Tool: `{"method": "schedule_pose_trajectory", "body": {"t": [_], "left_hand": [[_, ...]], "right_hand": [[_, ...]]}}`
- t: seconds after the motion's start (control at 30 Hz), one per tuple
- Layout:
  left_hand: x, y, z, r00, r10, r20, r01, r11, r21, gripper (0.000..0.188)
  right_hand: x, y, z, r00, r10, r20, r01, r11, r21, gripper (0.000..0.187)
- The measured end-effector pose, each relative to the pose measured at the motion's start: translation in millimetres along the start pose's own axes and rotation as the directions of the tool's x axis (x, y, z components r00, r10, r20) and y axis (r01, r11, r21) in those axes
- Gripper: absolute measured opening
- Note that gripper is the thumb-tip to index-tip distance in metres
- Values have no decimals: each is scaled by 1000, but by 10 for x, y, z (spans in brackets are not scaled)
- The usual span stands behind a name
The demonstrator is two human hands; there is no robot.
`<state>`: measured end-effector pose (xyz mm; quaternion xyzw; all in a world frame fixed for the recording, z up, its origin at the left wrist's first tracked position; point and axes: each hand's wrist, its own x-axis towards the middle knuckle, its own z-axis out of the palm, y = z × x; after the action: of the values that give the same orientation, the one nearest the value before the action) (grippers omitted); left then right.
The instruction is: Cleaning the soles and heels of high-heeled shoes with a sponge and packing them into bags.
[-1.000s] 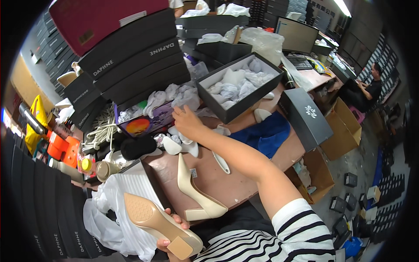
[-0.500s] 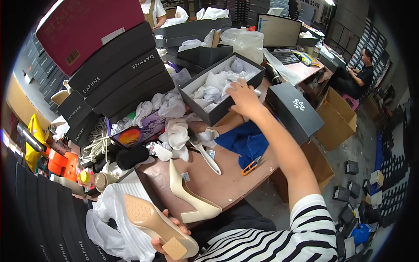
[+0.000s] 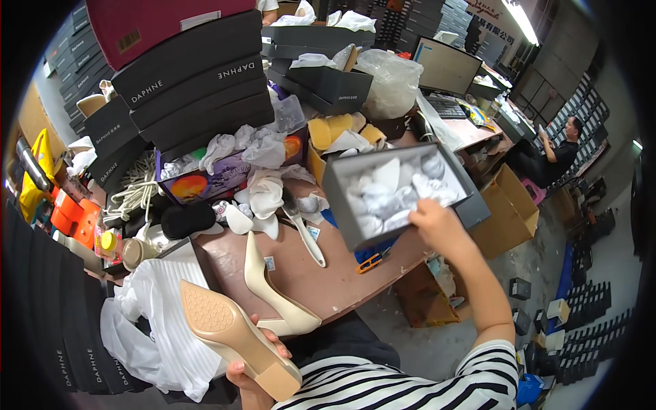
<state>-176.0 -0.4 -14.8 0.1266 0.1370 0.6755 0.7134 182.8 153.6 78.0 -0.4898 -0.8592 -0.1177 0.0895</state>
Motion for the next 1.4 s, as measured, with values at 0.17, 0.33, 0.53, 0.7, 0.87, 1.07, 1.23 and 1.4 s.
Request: {"method": "schedule_pose_trajectory", "body": {"t": [0.17,0.33,0.53,0.7,0.87,1.07,1.23,1.4], "left_hand": [[98,-33,26,993,-59,104,59,998,1,81],[57,-58,-6,997,-42,69,41,999,21,81],[105,-52,1,998,-28,48,28,1000,11,81],[169,-25,51,1000,19,18,-21,995,100,81],[37,105,108,988,49,-145,-2,952,306,113],[182,123,120,988,13,-155,25,970,241,104],[250,103,62,986,-17,-165,51,978,203,102],[236,95,70,981,-20,-191,50,987,152,100]], "right_hand": [[-268,8,678,997,-23,68,21,1000,20,9],[-116,140,765,936,145,322,-177,982,73,21],[1221,182,747,931,347,-112,-312,918,245,18],[2213,893,1886,830,430,-355,-505,850,-151,21],[2177,1232,1736,742,671,-2,-671,742,3,32],[2071,1466,1641,928,365,-78,-370,874,-316,19],[2036,1664,1542,985,167,29,-144,912,-384,16],[2048,1780,958,766,519,-379,-553,833,24,13]]}}
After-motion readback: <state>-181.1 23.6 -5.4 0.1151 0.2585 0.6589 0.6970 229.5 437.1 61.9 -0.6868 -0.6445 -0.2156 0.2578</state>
